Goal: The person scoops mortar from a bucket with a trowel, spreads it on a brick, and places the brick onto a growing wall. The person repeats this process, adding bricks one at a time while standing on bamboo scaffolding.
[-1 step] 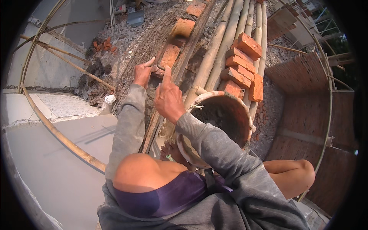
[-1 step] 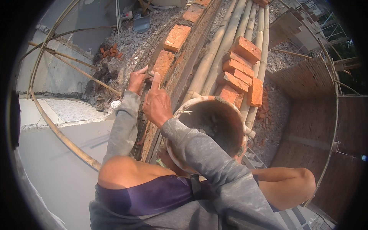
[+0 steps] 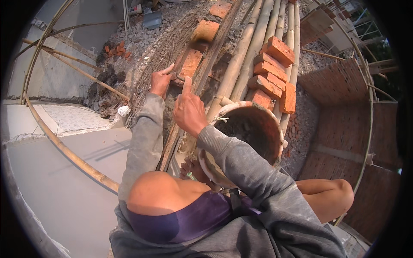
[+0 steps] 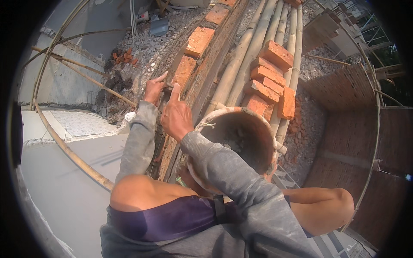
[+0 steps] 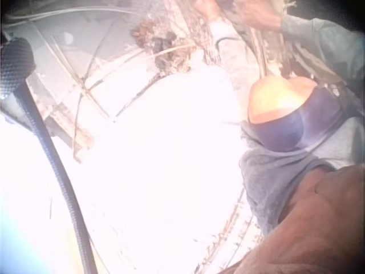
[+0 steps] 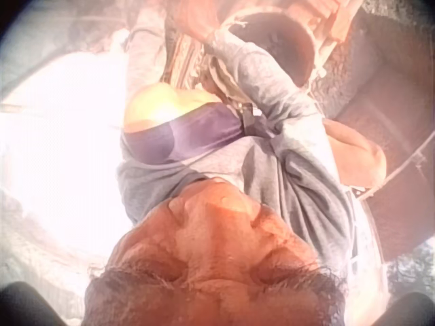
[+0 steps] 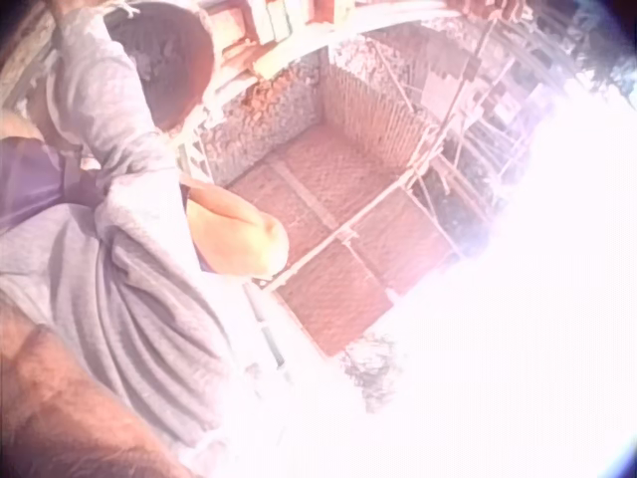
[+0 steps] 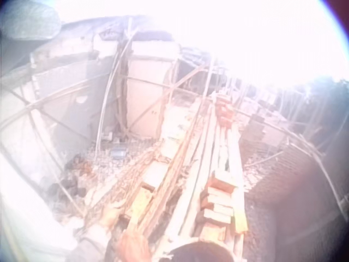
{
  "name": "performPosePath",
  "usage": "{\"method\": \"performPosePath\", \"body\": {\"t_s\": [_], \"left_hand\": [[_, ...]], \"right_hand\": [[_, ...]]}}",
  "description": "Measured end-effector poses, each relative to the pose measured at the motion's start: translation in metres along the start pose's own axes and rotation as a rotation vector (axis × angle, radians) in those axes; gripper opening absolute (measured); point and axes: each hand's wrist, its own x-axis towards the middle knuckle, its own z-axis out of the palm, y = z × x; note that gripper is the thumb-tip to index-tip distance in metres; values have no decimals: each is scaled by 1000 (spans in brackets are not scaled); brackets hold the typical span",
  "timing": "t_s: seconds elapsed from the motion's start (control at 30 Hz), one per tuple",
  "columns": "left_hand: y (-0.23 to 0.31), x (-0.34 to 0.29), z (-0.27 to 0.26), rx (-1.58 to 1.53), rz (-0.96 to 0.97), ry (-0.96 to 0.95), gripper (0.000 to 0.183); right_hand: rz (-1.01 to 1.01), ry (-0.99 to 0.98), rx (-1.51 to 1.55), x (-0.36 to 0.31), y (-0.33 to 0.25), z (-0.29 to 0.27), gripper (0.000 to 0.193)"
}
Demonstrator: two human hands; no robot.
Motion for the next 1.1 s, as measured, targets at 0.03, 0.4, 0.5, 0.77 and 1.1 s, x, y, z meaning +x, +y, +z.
{"method": "performPosePath", "body": {"t_s": [0.03, 0.4, 0.5, 0.77, 1.1], "left_hand": [[0, -2, 0, 163, 25, 65, 47], [-18, 15, -1, 131, 149, -32, 62], [-19, 13, -1, 124, 172, -29, 62], [-3, 32, -4, 391, 244, -31, 82], [-5, 82, -6, 618, 228, -317, 78]], "right_hand": [[1, 9, -3, -1, -1, 2, 67], [169, -34, 658, 31, 10, -124, 34], [329, -109, 700, 50, 20, -170, 19], [461, -171, 574, 99, 53, -224, 17], [-72, -762, 251, 90, 50, -164, 19]]}}
